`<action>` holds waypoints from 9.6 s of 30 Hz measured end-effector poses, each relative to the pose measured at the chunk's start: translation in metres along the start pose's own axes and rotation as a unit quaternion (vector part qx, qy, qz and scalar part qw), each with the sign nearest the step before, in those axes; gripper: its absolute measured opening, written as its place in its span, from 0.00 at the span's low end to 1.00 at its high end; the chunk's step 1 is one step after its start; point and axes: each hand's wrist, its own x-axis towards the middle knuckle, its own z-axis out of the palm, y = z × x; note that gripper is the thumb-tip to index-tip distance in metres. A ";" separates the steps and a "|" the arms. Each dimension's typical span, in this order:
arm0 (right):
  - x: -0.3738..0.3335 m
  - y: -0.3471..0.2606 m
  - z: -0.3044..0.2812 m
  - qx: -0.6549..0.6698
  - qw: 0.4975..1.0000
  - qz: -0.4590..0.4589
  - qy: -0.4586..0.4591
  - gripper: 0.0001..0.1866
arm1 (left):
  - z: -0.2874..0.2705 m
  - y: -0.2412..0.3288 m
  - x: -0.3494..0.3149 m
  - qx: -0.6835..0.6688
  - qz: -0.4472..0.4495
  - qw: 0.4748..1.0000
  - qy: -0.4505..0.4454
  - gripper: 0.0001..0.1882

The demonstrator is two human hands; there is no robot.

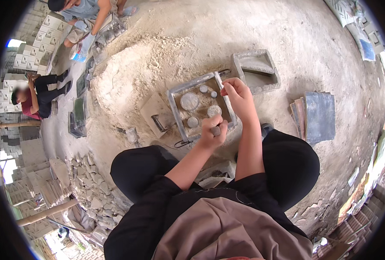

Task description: The person uses a small metal tool to compress and shape sand-like material into circular molds within a square frame. They repeatedly press the tool into different sections of the mold by hand.

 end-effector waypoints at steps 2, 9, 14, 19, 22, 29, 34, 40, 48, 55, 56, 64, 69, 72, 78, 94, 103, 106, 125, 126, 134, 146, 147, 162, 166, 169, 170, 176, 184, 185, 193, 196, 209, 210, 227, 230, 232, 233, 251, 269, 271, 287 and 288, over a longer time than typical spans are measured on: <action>0.003 0.002 0.004 -0.011 1.000 0.019 -0.005 0.09 | -0.006 -0.007 0.000 0.026 0.069 0.997 -0.003 0.12; 0.005 0.007 0.008 -0.003 0.999 0.021 -0.029 0.09 | -0.028 -0.016 -0.004 -0.044 -0.020 0.998 0.032 0.13; 0.007 0.003 0.009 -0.035 0.998 0.028 -0.034 0.09 | -0.034 -0.004 0.001 -0.117 -0.054 0.988 0.085 0.13; 0.007 0.007 0.019 -0.033 0.998 0.036 -0.041 0.09 | -0.053 -0.022 -0.009 0.028 -0.004 0.997 0.070 0.13; 0.006 0.011 0.022 -0.027 0.998 0.037 -0.053 0.08 | -0.048 -0.009 -0.010 -0.058 -0.048 0.992 0.096 0.13; 0.002 0.009 0.029 -0.052 0.996 0.044 -0.057 0.08 | -0.056 -0.007 -0.019 -0.035 -0.034 0.994 0.100 0.14; 0.003 0.012 0.028 -0.055 0.996 0.040 -0.063 0.08 | -0.056 -0.003 -0.014 -0.163 -0.101 0.974 0.123 0.14; 0.002 0.009 0.033 -0.046 0.994 0.047 -0.090 0.09 | -0.043 0.000 0.000 -0.090 -0.080 0.987 0.104 0.13; 0.002 0.006 0.032 0.039 0.996 0.047 -0.065 0.08 | -0.023 -0.005 0.009 -0.032 -0.026 0.997 0.058 0.12; 0.009 -0.007 0.019 0.094 0.995 0.004 -0.022 0.09 | -0.002 -0.004 0.013 -0.007 -0.019 1.000 0.022 0.09; 0.007 -0.009 0.019 0.089 0.996 0.003 -0.013 0.09 | -0.002 -0.001 0.016 -0.018 -0.021 0.999 0.025 0.09; 0.003 -0.008 0.010 0.064 0.998 -0.009 0.001 0.09 | 0.016 -0.004 0.013 0.010 0.014 1.000 -0.013 0.08; 0.006 -0.012 0.006 0.069 0.998 -0.003 0.003 0.08 | -0.013 0.016 0.011 -0.003 -0.018 1.000 0.004 0.08; 0.009 -0.008 0.017 0.069 0.998 -0.011 -0.002 0.08 | -0.026 -0.004 -0.005 0.040 0.012 0.998 0.038 0.10; 0.002 -0.005 0.035 0.066 0.995 -0.001 -0.071 0.07 | -0.052 -0.003 -0.015 -0.015 -0.036 0.997 0.068 0.12; -0.008 -0.011 0.037 0.034 0.997 0.006 -0.067 0.07 | -0.055 -0.005 -0.012 0.044 0.052 0.994 0.088 0.11; -0.008 -0.005 0.038 0.052 0.996 -0.012 -0.071 0.09 | -0.072 -0.004 -0.024 -0.052 -0.053 0.987 0.140 0.13; -0.010 -0.007 0.037 0.062 0.996 -0.001 -0.067 0.09 | -0.084 -0.005 -0.025 -0.082 -0.041 0.991 0.102 0.13; -0.013 -0.010 0.034 0.028 0.997 0.016 -0.073 0.07 | -0.057 -0.013 -0.022 -0.007 0.013 0.991 0.136 0.12; -0.011 -0.012 0.033 0.026 0.997 0.017 -0.069 0.07 | -0.054 -0.012 -0.018 0.024 0.006 0.994 0.110 0.11; -0.009 -0.005 0.024 0.015 0.997 -0.009 -0.069 0.09 | -0.054 0.004 0.019 -0.067 -0.113 0.965 0.228 0.08; -0.006 -0.007 0.035 0.055 0.994 0.012 -0.094 0.10 | -0.051 -0.015 0.016 -0.001 -0.130 0.978 0.162 0.17; -0.005 -0.009 0.034 0.052 0.994 0.019 -0.089 0.10 | -0.047 -0.017 0.017 0.003 -0.146 0.978 0.153 0.18; -0.005 -0.010 0.036 0.029 0.992 0.026 -0.120 0.09 | -0.064 -0.007 0.025 -0.080 -0.085 0.965 0.235 0.17; 0.000 -0.006 0.034 -0.001 0.993 0.019 -0.118 0.10 | -0.068 -0.019 0.021 -0.016 -0.076 0.975 0.210 0.19; -0.001 -0.007 0.035 0.007 0.992 0.016 -0.127 0.10 | -0.063 -0.013 0.023 -0.027 -0.060 0.979 0.195 0.19; 0.000 -0.008 0.034 0.008 0.991 0.013 -0.130 0.10 | -0.062 -0.013 0.022 0.002 -0.044 0.981 0.186 0.19; 0.002 -0.005 0.036 0.015 0.993 0.018 -0.116 0.10 | -0.059 -0.026 0.014 0.094 -0.032 0.985 0.140 0.19; 0.003 -0.006 0.032 0.005 0.995 0.017 -0.098 0.09 | -0.054 -0.026 0.005 0.017 -0.027 0.982 0.184 0.17; 0.002 -0.003 0.033 0.011 0.995 0.019 -0.098 0.09 | -0.055 -0.032 0.004 -0.013 -0.062 0.979 0.192 0.17; 0.004 0.005 0.030 0.000 0.995 0.040 -0.096 0.09 | -0.058 -0.033 0.014 -0.030 -0.025 0.972 0.233 0.16; 0.004 0.001 0.028 0.003 0.995 0.030 -0.095 0.09 | -0.062 -0.019 0.020 -0.124 -0.049 0.965 0.226 0.16; 0.002 -0.001 0.022 -0.014 0.996 0.040 -0.077 0.08 | -0.056 -0.008 0.020 -0.128 -0.019 0.954 0.270 0.17; -0.002 0.000 0.027 -0.009 0.995 0.048 -0.081 0.08 | -0.057 -0.014 0.014 0.037 -0.001 0.966 0.257 0.17; 0.003 0.004 0.039 -0.012 0.992 0.034 -0.118 0.09 | -0.074 -0.008 0.024 -0.249 -0.030 0.930 0.267 0.14; 0.000 0.008 0.036 -0.019 0.993 0.044 -0.107 0.09 | -0.075 -0.009 0.022 -0.241 -0.022 0.930 0.277 0.15; 0.002 0.007 0.037 -0.026 0.994 0.042 -0.096 0.09 | -0.069 -0.027 0.020 -0.224 -0.012 0.932 0.286 0.15; 0.001 0.008 0.039 -0.018 0.994 0.043 -0.103 0.09 | -0.064 -0.035 0.017 -0.164 -0.068 0.945 0.275 0.16; 0.000 -0.004 0.019 0.004 0.996 0.017 -0.087 0.09 | -0.062 -0.036 0.046 -0.076 -0.041 0.992 0.094 0.18; 0.000 0.000 0.027 0.008 0.996 0.025 -0.084 0.08 | -0.062 -0.036 0.045 -0.020 0.011 0.984 0.177 0.18; 0.004 0.001 0.023 -0.018 0.996 0.023 -0.081 0.08 | -0.062 -0.034 0.048 0.024 0.034 0.986 0.163 0.19; 0.002 -0.002 0.022 -0.025 0.996 0.026 -0.079 0.08 | -0.063 -0.032 0.047 -0.141 -0.065 0.965 0.211 0.18; 0.004 -0.002 0.024 -0.025 0.996 0.020 -0.082 0.09 | -0.062 -0.035 0.047 -0.135 -0.064 0.963 0.223 0.18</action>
